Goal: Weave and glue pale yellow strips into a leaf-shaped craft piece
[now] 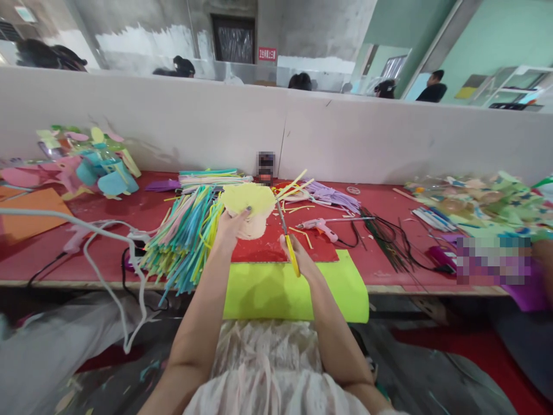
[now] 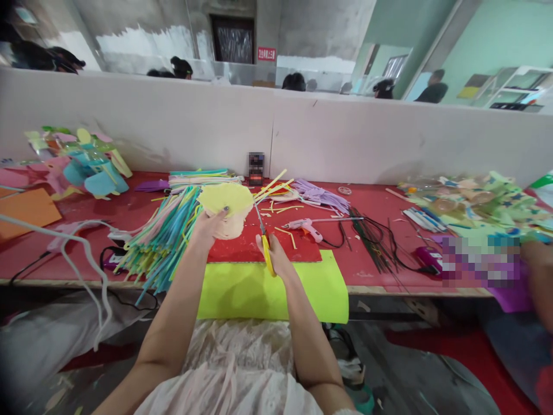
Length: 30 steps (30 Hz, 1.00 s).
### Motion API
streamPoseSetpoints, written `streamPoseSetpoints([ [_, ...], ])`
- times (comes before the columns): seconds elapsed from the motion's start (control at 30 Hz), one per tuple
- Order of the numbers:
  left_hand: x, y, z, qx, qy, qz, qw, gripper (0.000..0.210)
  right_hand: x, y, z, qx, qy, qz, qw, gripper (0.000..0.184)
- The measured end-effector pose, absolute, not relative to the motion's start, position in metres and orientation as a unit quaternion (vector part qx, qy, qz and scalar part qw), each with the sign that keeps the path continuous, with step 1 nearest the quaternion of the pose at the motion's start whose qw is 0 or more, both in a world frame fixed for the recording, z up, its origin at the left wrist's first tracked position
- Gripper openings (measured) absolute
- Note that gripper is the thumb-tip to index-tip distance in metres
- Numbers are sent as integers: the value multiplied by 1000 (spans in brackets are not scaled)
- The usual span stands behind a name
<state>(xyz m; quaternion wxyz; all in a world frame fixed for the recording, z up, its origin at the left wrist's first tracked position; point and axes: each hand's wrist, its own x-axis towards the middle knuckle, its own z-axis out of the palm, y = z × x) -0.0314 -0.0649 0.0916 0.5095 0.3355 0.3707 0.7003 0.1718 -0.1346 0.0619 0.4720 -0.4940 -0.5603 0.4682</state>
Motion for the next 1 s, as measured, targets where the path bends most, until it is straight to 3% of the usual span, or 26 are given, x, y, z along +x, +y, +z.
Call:
streamPoseSetpoints([
  [1.0, -10, -77, 80, 363, 383, 664, 529, 51, 178, -126, 43, -525, -534, 483, 453, 55],
])
